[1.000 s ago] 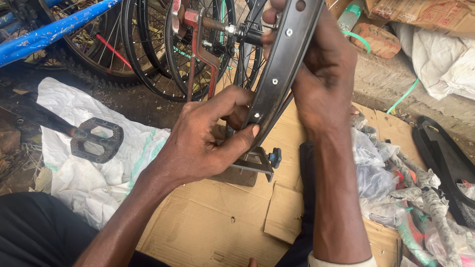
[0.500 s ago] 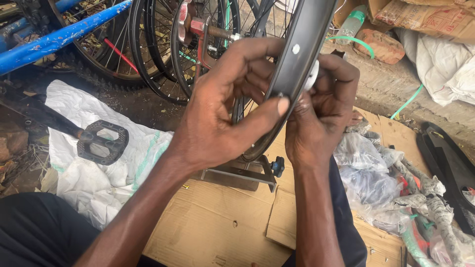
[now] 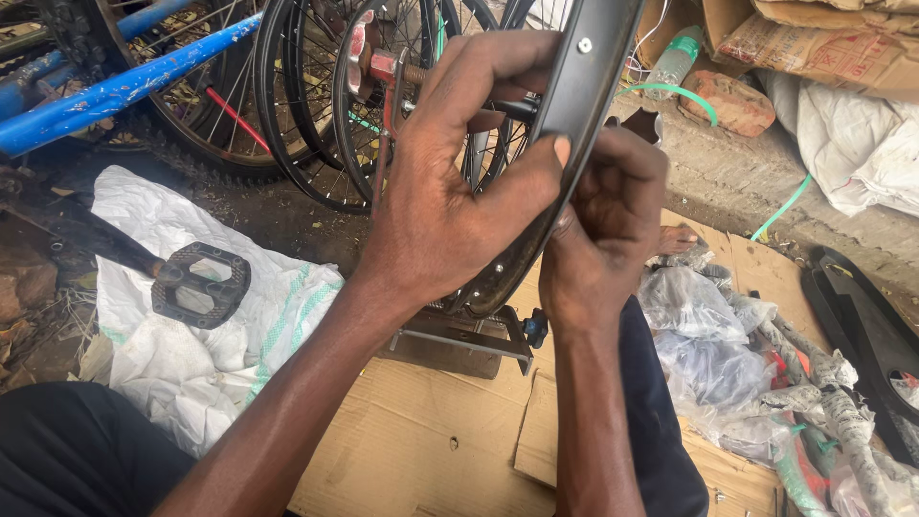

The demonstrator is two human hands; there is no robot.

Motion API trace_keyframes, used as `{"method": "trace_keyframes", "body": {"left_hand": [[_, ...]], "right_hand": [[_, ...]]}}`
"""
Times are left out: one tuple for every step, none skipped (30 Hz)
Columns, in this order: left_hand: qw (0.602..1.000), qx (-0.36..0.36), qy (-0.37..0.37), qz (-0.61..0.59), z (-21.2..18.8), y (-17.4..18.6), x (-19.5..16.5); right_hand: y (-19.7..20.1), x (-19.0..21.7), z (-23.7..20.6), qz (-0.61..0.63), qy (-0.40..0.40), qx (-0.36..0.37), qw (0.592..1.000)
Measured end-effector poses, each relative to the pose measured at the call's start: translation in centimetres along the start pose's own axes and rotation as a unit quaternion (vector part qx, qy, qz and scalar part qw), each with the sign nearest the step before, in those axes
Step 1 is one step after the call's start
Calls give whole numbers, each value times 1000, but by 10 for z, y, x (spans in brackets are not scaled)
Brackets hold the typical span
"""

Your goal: The person is repairing a bicycle wheel mounted on a truing stand. They use a tool to tighten or adjust the spokes and repeatedly spin the wheel to check its alignment.

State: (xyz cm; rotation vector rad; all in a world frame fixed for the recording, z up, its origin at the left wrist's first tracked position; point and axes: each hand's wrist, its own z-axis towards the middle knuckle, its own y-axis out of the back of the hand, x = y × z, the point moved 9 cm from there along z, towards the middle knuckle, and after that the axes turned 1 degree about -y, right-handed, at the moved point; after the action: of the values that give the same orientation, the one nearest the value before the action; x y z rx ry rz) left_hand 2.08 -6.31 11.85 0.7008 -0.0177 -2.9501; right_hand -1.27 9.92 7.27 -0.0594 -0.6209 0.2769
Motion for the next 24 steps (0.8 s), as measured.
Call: {"method": "trace_keyframes", "body": {"left_hand": [[1000, 0, 9, -3, 1, -1, 1], [1000, 0, 19, -5, 3, -1, 2], [1000, -1, 28, -3, 4, -1, 3], [1000, -1, 27, 2, 6, -1, 2], [1000, -2, 25, 8, 8, -1, 2], [1000, -1, 16, 16, 8, -1, 0], [1000, -1, 20, 18, 8, -1, 0], [1000, 0, 24, 21, 8, 0, 0], [999, 1, 34, 16, 8, 0, 2], [999, 2, 41, 9, 8, 1, 3], [999, 9, 32, 6, 8, 0, 2], [1000, 14, 27, 3, 7, 0, 1], [999, 23, 31, 3, 5, 1, 1], [999, 31, 35, 3, 4, 1, 1], [998, 43, 50, 4, 1, 1, 2], [996, 55, 65, 4, -2, 1, 3], [996, 62, 63, 5, -7, 2, 0], [996, 70, 62, 6, -11, 3, -3], [995, 78, 61, 6, -16, 4, -6], [993, 86, 80, 2, -19, 4, -4], [990, 94, 101, -2, -23, 4, -2], [987, 102, 122, -5, -27, 4, 0], [986, 102, 130, -13, -30, 4, 1], [985, 102, 138, -20, -31, 4, 2]], "right_hand": [[2, -1, 2, -16, -7, 3, 1000], [4, -2, 3, -25, -14, 1, 1000], [8, -4, 4, -27, -20, -5, 999], [11, -6, 5, -28, -27, -10, 999], [13, -10, 5, -21, -34, -16, 999], [15, -13, 5, -14, -43, -21, 999], [13, -16, 3, -9, -52, -6, 999], [12, -19, 2, -5, -60, 7, 998], [12, -21, 1, 8, -67, 12, 998], [11, -22, 0, 22, -75, 15, 997], [12, -23, -2, 45, -88, 10, 995], [13, -24, -3, 69, -102, 6, 992], [14, -23, -5, 72, -108, 2, 991], [14, -21, -6, 77, -114, -2, 991], [15, -21, -7, 81, -120, -7, 989], [16, -17, -7, 89, -115, -5, 989], [17, -15, -8, 96, -113, -5, 989], [17, -13, -8, 102, -114, -5, 988], [18, -11, -8, 85, -108, 0, 991], [18, -9, -7, 67, -101, 4, 993], [19, -9, -7, 50, -96, 9, 994], [20, -10, -8, 52, -102, 5, 993], [21, -11, -8, 55, -108, 2, 993], [22, -12, -9, 57, -114, -1, 992]]}}
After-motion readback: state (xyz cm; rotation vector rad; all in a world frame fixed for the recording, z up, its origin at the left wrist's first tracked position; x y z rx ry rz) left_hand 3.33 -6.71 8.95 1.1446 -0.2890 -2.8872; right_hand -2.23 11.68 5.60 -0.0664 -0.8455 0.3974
